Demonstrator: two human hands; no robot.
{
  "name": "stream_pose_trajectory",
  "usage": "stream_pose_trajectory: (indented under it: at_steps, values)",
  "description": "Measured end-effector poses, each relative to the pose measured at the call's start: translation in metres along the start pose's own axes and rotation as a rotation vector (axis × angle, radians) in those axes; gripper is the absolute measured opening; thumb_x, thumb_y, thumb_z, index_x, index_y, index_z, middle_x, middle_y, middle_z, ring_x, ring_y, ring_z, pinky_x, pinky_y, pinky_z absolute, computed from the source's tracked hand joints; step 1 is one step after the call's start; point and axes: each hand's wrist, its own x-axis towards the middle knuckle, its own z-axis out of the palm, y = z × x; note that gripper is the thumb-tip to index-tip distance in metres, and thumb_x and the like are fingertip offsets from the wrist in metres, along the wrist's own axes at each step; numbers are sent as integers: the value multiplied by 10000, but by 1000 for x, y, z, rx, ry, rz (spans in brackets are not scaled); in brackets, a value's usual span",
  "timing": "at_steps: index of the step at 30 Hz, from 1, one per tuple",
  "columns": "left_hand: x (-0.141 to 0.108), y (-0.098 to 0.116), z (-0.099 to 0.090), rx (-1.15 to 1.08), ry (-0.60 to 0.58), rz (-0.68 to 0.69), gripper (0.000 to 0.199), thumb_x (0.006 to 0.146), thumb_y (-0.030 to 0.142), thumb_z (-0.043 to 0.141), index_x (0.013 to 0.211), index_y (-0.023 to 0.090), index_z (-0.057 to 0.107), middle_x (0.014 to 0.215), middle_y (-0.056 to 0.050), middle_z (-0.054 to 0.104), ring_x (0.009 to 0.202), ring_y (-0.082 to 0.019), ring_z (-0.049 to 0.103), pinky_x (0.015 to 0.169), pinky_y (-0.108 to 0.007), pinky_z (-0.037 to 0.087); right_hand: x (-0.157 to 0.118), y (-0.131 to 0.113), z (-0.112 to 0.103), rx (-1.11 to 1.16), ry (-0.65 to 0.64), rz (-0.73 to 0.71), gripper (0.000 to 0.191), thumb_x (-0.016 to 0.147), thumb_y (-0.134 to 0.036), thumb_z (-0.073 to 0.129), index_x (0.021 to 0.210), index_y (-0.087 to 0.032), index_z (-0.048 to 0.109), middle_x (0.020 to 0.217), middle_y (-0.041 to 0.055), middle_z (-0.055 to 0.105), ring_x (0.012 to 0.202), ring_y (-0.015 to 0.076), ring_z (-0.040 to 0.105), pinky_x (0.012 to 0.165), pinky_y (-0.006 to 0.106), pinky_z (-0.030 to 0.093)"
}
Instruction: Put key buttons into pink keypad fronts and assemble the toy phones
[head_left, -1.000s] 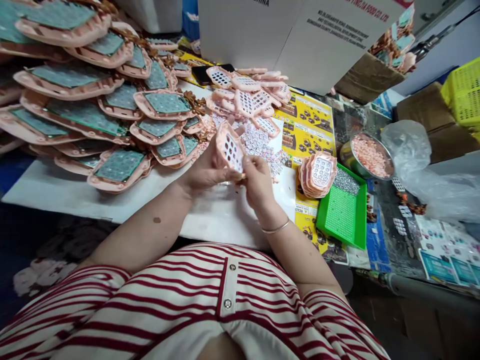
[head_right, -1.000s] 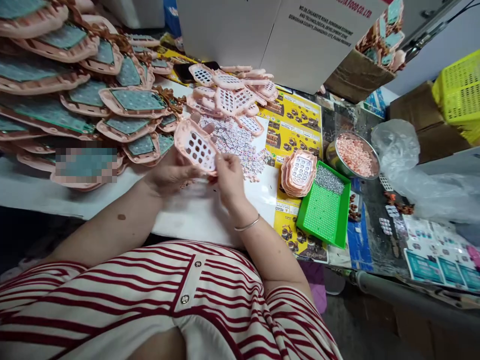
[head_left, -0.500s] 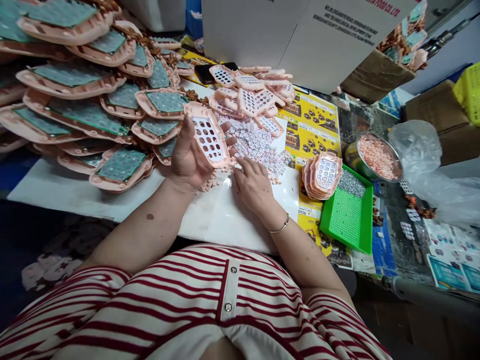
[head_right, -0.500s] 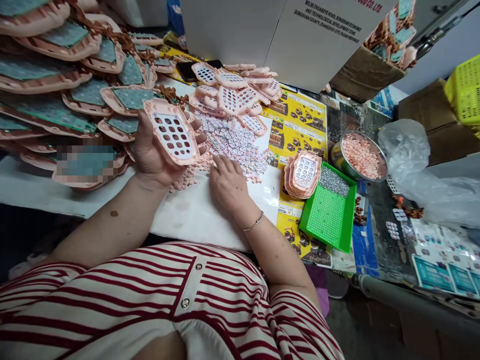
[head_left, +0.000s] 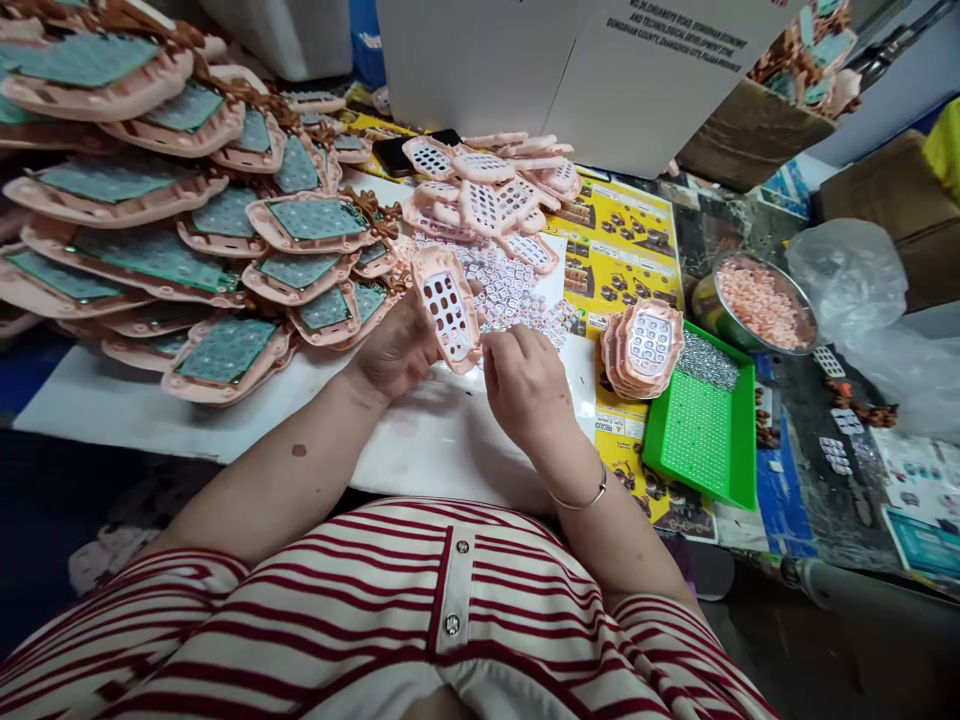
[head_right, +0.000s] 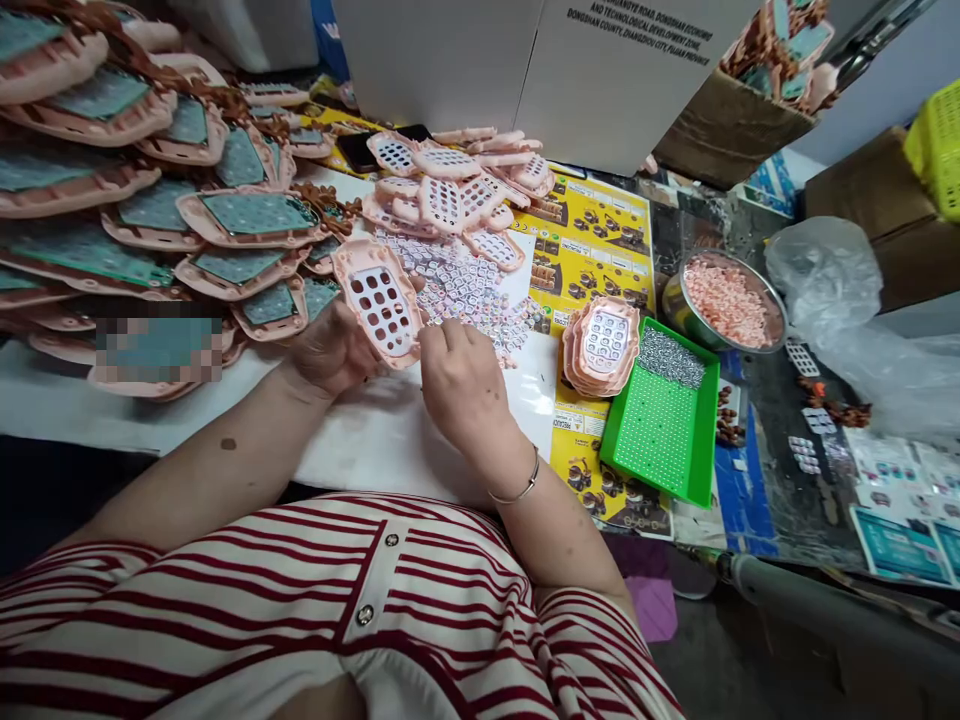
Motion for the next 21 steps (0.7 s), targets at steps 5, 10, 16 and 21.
stream_pose_trajectory:
  at_steps: [5, 10, 16, 21]
  values:
    - [-1, -1, 2, 62, -61, -34, 749, 596, 537, 886, 1205, 197, 612, 1353, -130, 609, 1202, -320, 608, 835, -343, 562, 2, -8, -10, -13, -190, -39, 280, 884, -6, 378, 916, -110, 636, 851, 120, 575, 750, 212, 435, 681, 342, 368]
    - [0, -3, 0, 16, -35, -58, 748, 580, 598, 871, 1159, 190, 629, 1354, -133, 606, 1146, -316, 639, 744, -318, 579, 0, 0, -3, 197, -91, -22, 259, 946, -96, 423, 1011, -153, 668, 886, 84, 596, 800, 191, 494, 687, 310, 388]
    - [-1, -2, -1, -26, -32, -96, 809, 559, 705, 822, 1154, 182, 660, 1306, -110, 646, 1244, -367, 581, 884, -409, 574, -6, 6, 3, 57, 32, -44, 286, 1016, -206, 388, 1093, -218, 663, 932, 86, 657, 839, 205, 520, 767, 372, 397]
    - [-3, -2, 1, -57, -30, -97, 741, 584, 683, 826, 1175, 264, 669, 1309, -14, 658, 1348, -428, 473, 960, -473, 543, -7, -2, -9, -108, -105, -141, 323, 1011, -144, 334, 1104, -207, 637, 931, 89, 653, 868, 222, 506, 882, 415, 395]
